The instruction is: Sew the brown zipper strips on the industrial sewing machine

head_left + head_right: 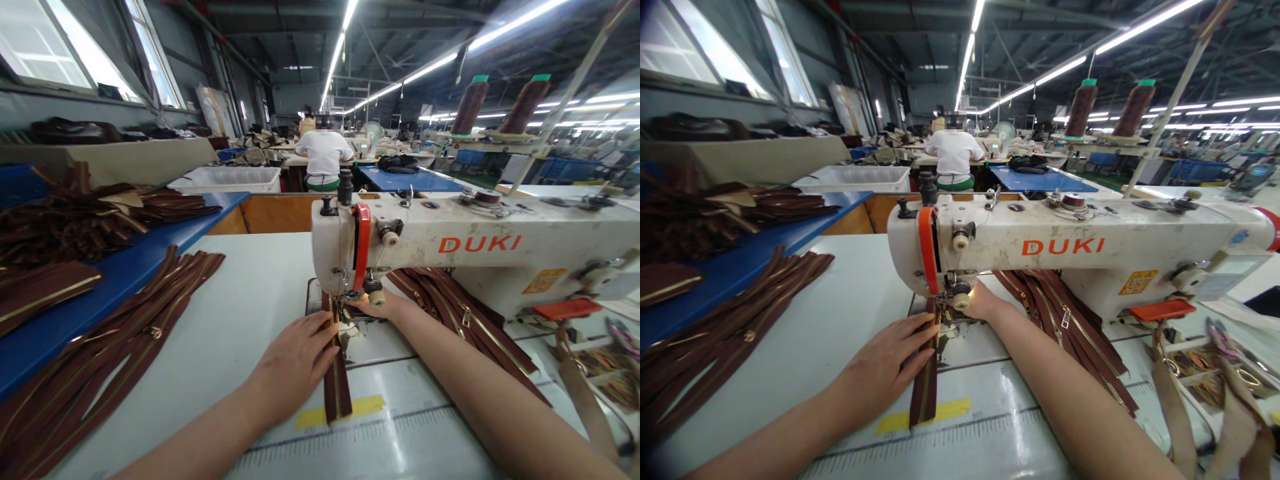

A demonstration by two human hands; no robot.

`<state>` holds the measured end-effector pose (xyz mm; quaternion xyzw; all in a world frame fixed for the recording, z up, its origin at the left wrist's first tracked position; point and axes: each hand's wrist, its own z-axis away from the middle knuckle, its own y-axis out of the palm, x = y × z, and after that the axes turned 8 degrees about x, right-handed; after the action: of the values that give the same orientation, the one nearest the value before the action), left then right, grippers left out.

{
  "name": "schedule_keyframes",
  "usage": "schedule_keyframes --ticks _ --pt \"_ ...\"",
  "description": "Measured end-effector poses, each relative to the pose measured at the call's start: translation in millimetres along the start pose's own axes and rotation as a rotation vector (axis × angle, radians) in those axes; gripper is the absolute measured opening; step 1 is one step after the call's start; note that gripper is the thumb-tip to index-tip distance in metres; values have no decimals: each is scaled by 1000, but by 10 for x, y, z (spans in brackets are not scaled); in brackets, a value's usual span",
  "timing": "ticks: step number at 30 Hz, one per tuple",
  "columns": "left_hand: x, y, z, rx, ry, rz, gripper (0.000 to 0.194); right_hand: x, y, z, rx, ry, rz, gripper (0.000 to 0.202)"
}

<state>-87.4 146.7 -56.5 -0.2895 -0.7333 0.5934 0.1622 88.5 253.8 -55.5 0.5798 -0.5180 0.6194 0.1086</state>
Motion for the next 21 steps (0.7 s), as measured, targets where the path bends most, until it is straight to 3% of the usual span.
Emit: schedule_keyframes --ticks 10,21 --pt "7 32 34 -32 33 4 32 -155 67 -22 32 -80 53 8" --pt "13 95 -62 -42 59 -7 34 -73 21 47 -96 31 91 11"
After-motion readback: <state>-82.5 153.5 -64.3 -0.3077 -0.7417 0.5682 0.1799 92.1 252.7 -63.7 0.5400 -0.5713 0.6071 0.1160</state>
